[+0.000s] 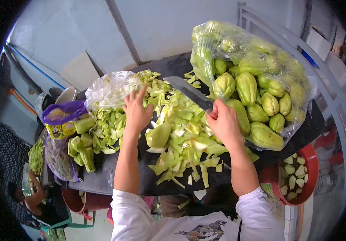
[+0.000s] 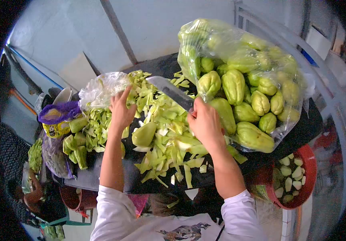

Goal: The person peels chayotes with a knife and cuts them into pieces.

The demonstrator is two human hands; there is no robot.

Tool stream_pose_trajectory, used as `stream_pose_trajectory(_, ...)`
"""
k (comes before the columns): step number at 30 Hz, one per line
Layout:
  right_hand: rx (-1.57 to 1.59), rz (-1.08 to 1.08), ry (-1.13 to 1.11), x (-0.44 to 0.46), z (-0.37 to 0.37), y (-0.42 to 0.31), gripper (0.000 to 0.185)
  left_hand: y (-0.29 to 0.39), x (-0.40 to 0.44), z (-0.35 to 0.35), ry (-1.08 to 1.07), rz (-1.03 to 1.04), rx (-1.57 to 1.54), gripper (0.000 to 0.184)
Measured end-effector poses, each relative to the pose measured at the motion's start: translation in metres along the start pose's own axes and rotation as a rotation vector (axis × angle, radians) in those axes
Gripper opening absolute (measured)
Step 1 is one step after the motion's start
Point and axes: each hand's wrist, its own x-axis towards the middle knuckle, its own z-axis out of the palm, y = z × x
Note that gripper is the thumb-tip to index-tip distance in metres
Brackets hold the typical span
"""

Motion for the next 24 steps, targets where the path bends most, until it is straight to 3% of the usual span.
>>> stream_pose_trajectory(3,0.109,-0.017,0.001,-0.001,-0.001,-0.004,0.019,-0.021,-0.032,0.018,-0.197,0.098,-0.198,0.073)
stream_pose_trajectory(6,0.152,-0.072,-0.009,-0.004,0.004,-0.002,0.017,-0.010,-0.066,0.016,-0.386,0.133,-0.002,0.077)
stream_pose_trajectory(10,0.127,-0.134,-0.010,-0.006,0.009,-0.007,0.015,-0.009,-0.075,0.018,-0.369,0.115,0.009,0.080)
stream_pose_trajectory(13,0.249,-0.081,-0.131,-0.007,0.015,-0.001,0.013,-0.012,-0.071,0.016,-0.354,0.071,-0.292,0.077)
stream_pose_trajectory(15,0.862,0.066,-0.308,-0.011,0.017,-0.007,0.013,-0.018,-0.068,0.012,-0.354,0.079,-0.672,0.075)
stream_pose_trajectory(16,0.917,0.102,-0.336,-0.012,0.017,-0.009,0.012,-0.020,-0.067,0.012,-0.356,0.072,-0.824,0.075)
stream_pose_trajectory(19,0.921,0.244,-0.401,-0.011,0.013,-0.009,0.012,-0.019,-0.060,0.005,-0.374,0.103,-1.022,0.079)
stream_pose_trajectory(21,0.892,0.219,-0.404,-0.011,0.013,-0.010,0.013,-0.014,-0.054,0.003,-0.424,0.214,-1.084,0.079)
stream_pose_trajectory(24,0.797,0.139,-0.384,-0.012,0.014,-0.015,0.019,-0.004,-0.063,0.023,-0.570,-0.024,-1.739,0.082)
